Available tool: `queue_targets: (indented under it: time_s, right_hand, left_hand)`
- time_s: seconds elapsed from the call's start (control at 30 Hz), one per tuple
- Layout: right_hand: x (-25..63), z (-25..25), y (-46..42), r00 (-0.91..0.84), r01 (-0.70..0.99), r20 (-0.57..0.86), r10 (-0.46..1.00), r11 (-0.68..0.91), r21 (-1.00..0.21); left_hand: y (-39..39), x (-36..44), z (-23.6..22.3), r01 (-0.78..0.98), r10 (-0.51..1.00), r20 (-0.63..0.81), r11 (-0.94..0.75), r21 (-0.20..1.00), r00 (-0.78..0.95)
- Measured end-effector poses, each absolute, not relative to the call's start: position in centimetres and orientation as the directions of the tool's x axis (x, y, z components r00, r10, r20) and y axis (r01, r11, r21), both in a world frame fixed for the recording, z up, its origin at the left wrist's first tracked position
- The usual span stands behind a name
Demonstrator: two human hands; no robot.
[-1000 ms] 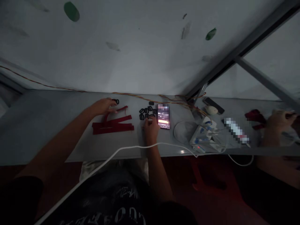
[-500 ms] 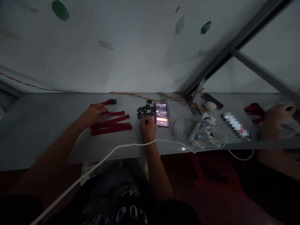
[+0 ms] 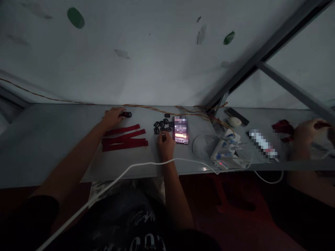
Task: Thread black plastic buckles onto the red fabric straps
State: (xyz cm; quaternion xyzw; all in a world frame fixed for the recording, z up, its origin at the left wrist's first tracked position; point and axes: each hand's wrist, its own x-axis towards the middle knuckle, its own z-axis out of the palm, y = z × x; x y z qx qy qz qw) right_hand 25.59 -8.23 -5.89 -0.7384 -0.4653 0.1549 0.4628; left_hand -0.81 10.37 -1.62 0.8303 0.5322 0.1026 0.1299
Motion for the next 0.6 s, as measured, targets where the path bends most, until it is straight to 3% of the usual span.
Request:
queue_targets:
  time_s: [0.17, 0.33, 0.47, 0.6]
  right_hand:
    - [24.9, -5.3, -8.4, 0.452, 0.556, 0.289, 0.844, -0.013, -0.831]
    - [22.1, -1.6, -8.3, 0.227, 0.536, 0.477, 0.849, 0.3, -0.789]
    - [19.1, 2.8, -8.9, 0.144, 0.318, 0.515, 0.845, 0.453, -0.833]
    - [16.9, 4.5, -10.1, 0.12, 0.007, 0.364, 0.924, 0.366, -0.931]
  left_hand:
    - [10.3, -0.9, -0.7, 0.797, 0.874, 0.077, -0.471, 0.379, 0.48]
    - [5.5, -1.4, 4.6, 0.622, 0.766, 0.362, -0.642, 0.448, 0.531]
    - [-1.2, -1.4, 9.0, 0.521, 0.735, 0.419, -0.676, 0.522, 0.534]
    - [-6.7, -1.3, 9.3, 0.45, 0.835, 0.436, -0.549, 0.704, 0.337]
